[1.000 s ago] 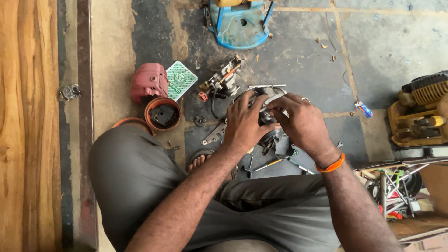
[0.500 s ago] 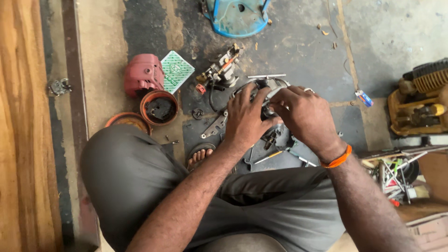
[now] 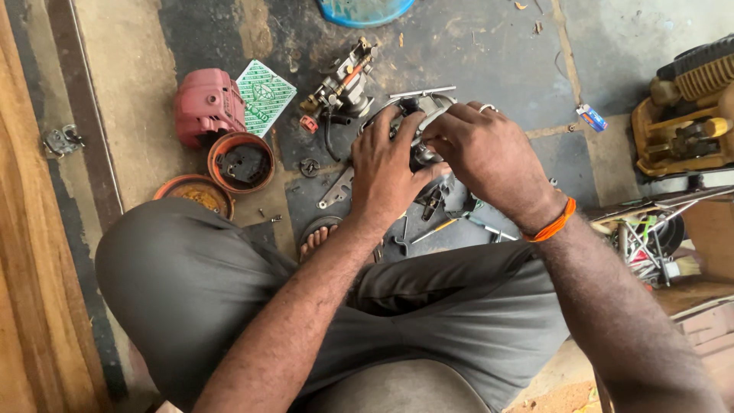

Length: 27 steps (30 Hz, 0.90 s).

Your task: The person sits on the floor of a small-engine repair shop reassembling a lawnmower engine. They align and press the cylinder head onto the engine block, tighten fasteners with a screwdriver, fit the red fuel tank cover over the engine, and tighten bolts using a long T-handle socket wrench, picking small parts from a pot beside them.

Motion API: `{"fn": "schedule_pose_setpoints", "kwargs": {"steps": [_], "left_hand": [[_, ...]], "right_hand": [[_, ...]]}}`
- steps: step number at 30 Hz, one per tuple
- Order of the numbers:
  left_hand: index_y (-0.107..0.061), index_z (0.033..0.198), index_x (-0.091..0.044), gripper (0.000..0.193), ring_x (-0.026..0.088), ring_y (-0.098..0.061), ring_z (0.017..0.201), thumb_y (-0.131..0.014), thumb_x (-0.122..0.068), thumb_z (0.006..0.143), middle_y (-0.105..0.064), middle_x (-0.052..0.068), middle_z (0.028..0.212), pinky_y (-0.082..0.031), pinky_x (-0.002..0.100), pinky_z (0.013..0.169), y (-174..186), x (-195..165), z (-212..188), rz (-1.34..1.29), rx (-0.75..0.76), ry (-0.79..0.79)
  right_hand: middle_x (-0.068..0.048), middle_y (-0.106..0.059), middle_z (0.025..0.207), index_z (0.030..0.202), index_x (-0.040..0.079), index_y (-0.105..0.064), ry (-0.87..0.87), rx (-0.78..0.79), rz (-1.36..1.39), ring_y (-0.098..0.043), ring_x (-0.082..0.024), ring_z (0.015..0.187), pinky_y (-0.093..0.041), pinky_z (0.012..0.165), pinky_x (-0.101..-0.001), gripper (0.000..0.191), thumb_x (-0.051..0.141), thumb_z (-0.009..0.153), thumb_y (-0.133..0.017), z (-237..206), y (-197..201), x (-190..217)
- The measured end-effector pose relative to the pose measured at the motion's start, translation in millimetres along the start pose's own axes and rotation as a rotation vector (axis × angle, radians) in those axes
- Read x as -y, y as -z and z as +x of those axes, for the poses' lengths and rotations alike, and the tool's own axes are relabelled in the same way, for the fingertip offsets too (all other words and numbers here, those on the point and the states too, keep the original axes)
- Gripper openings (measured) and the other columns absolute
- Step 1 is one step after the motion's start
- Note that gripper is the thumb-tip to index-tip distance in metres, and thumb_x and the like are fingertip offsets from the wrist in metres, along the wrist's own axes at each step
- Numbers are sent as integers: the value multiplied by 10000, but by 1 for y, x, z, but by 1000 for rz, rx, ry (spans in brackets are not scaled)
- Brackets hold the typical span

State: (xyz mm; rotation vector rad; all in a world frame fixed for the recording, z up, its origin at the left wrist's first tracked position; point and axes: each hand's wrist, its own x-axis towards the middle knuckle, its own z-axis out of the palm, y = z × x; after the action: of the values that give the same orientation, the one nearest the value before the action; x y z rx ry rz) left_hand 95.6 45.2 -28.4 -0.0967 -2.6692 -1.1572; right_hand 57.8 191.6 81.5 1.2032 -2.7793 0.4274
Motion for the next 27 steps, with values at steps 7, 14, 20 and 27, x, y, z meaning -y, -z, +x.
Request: {"fn": "schedule_pose_setpoints", "kwargs": {"steps": [7,14,20,27], "left_hand": [[-491,1418,-202,897,336,-452,1376,-942,-362,659,-455,147,1437,-367,591,1100,-3,0,1,38,10,11],[-488,1420,-190,885,333,-464,1388,-948,-341,679,-453,140,1451,-380,577,1114,-5,1,-2,49,-7,-7],[-494,1398,-167,906,341,-439,1357,-946,-472,674,-434,173,1425,-341,604,1088,-2,2,4,53,36,4],[-501,1422,-184,895,343,-450,1378,-937,-420,676,-445,151,1449,-356,585,1124,1,0,1,18,22,18]], "right_hand": [[-94,-621,961,1024,39,-597,-2,44,-278,-650,-270,898,-533,839,-416,126,150,993,-646,-7,-11,5],[-86,-626,924,1062,69,-624,48,27,-486,-663,-236,866,-520,792,-395,186,247,1010,-611,-5,-26,4],[-121,-652,881,1059,42,-618,-55,254,-369,-682,-262,813,-542,808,-435,311,351,1074,-593,8,-13,-4],[-138,-654,955,1103,22,-594,43,186,-272,-684,-321,889,-541,825,-450,225,220,996,-584,4,1,3]]}}
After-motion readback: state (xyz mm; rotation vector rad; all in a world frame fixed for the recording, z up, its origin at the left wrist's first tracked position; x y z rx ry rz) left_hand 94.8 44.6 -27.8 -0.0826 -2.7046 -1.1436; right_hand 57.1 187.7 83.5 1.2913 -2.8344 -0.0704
